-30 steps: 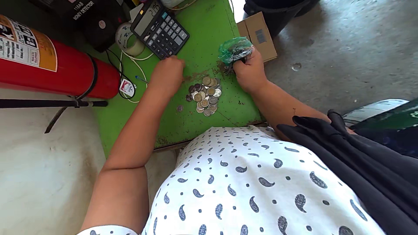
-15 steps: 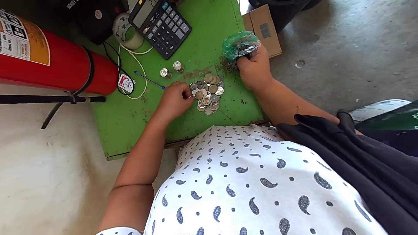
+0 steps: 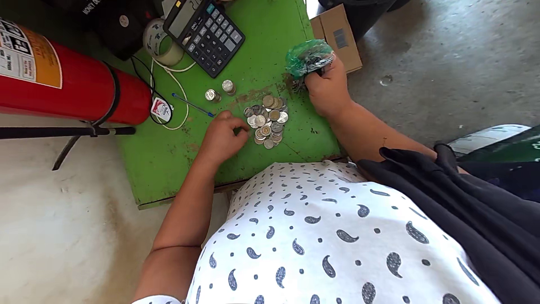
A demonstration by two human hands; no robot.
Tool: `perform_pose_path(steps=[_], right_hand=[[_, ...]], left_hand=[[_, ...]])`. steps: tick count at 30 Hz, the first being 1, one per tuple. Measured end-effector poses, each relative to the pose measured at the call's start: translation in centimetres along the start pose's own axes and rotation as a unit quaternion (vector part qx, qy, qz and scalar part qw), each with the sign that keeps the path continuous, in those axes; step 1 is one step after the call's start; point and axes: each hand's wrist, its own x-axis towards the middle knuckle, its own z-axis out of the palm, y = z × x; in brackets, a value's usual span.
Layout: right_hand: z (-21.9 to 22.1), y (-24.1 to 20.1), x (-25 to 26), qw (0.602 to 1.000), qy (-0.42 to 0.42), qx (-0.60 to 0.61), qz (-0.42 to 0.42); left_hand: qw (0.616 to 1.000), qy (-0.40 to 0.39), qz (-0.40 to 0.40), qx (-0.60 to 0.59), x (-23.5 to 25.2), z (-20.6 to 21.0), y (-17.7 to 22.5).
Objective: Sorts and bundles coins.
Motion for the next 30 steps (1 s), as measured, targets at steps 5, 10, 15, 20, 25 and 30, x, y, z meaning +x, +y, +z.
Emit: perform_pose_path(steps=[5, 10, 15, 20, 25, 30], right_hand=[[0.1, 0.2, 0.0, 1.0, 0.002, 0.002, 0.0], [0.0, 0.3, 0.0, 1.0, 0.005, -0.005, 0.0], [0.1, 0.3, 0.0, 1.0, 0.006, 0.003, -0.003], [0.0, 0.2, 0.0, 1.0, 0.001, -0.01, -0.006], [0.1, 0.3, 0.0, 1.0, 0.001, -0.004, -0.007], [0.1, 0.2, 0.0, 1.0, 0.003, -0.003, -0.004]], left_hand=[[0.994, 0.057, -0.088, -0.008, 1.1, 1.1, 0.7], [0.992, 0.03, -0.115, -0.036, 1.7, 1.6, 1.8], [0.984, 0.015, -0.13, -0.118, 1.7, 0.7, 0.5], [0.919, 0.01, -0.143, -0.368, 0.8, 0.3, -0.4], [0.946, -0.008, -0.122, -0.299, 1.0, 1.0, 0.5], [0.988, 0.013, -0.123, -0.094, 1.7, 2.1, 2.3]])
